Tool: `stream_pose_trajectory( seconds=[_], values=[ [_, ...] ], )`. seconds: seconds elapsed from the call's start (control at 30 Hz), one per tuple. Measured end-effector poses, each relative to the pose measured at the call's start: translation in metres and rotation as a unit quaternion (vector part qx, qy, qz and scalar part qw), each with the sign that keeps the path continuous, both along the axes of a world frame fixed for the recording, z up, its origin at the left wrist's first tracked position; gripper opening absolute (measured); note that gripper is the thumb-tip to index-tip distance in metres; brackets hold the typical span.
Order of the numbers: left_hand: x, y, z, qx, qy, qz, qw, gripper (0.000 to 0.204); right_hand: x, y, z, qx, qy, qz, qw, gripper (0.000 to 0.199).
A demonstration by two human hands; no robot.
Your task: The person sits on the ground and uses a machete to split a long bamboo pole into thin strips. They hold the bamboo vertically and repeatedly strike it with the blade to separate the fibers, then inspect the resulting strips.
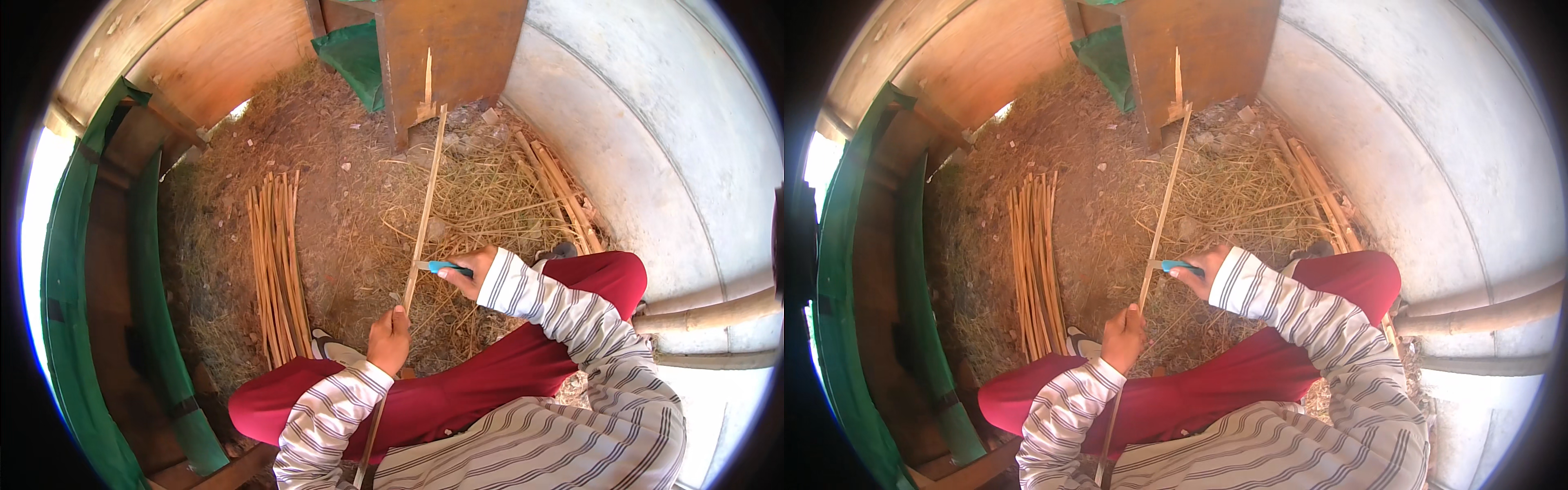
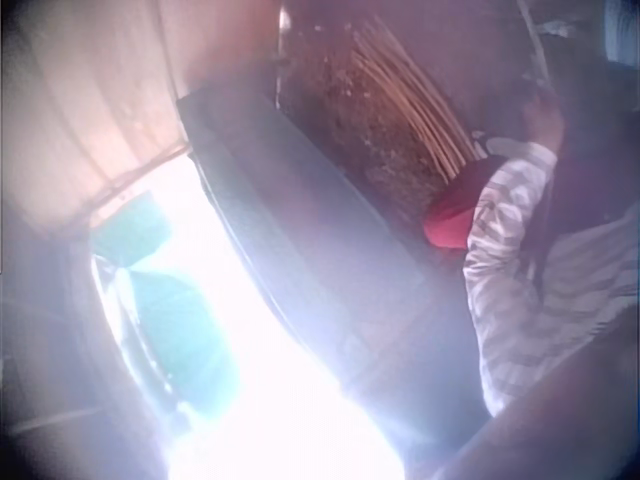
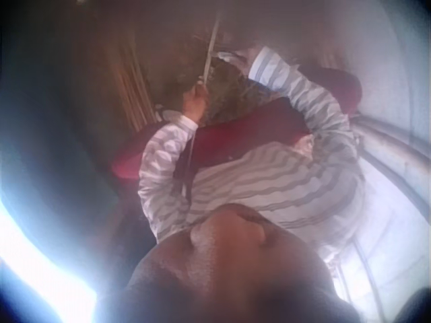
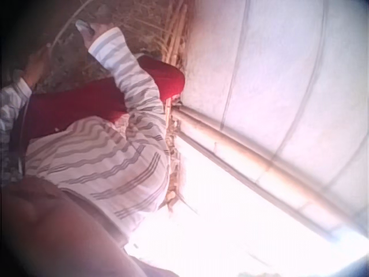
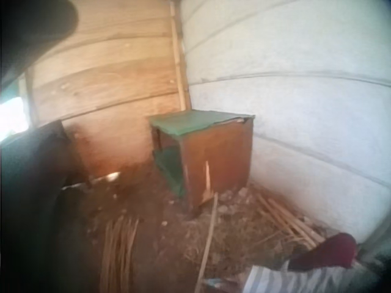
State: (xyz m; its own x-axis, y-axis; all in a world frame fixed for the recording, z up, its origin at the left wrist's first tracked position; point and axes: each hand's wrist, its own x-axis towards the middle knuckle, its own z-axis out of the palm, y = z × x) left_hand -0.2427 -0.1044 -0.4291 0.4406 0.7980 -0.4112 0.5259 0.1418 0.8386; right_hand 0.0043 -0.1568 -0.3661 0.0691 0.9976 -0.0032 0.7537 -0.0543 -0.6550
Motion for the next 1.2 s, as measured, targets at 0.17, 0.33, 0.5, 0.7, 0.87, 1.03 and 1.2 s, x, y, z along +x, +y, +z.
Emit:
stream_pose_trajectory(
  seconds=[0.17, 0.33, 0.5, 0.7, 0.87, 1.03, 1.2],
  values=[
    [0.007, -0.005, 0.016, 0.134, 0.023, -0.023, 0.99, 0.041, -0.003, 0.008, -0.009, 0.017, -0.029, 0.003, 0.999, 0.038],
    [0.01, -0.01, 0.023, 0.171, 0.073, -0.045, 0.982, 0.039, -0.005, 0.015, -0.022, -0.001, -0.069, -0.014, 0.998, 0.04],
    [0.001, -0.022, 0.02, 0.129, 0.079, -0.063, 0.986, 0.041, 0.009, 0.032, 0.009, -0.146, -0.076, -0.124, 0.978, 0.051],
    [0.0, -0.026, 0.01, 0.138, 0.054, -0.075, 0.986, 0.041, 0.051, 0.061, -0.024, -0.267, -0.142, -0.155, 0.941, 0.065],
    [-0.021, -0.049, 0.022, 0.137, 0.047, -0.157, 0.977, 0.038, 0.171, 0.06, -0.052, -0.246, -0.111, -0.341, 0.9, 0.066],
    [-0.014, -0.026, 0.008, 0.08, 0.047, -0.086, 0.992, 0.037, 0.124, 0.053, -0.024, -0.026, -0.075, -0.356, 0.931, 0.059],
    [-0.005, 0.0, 0.012, 0.165, 0.036, -0.044, 0.985, 0.039, 0.011, 0.016, 0.001, -0.029, 0.067, -0.088, 0.993, 0.039]
  ],
)
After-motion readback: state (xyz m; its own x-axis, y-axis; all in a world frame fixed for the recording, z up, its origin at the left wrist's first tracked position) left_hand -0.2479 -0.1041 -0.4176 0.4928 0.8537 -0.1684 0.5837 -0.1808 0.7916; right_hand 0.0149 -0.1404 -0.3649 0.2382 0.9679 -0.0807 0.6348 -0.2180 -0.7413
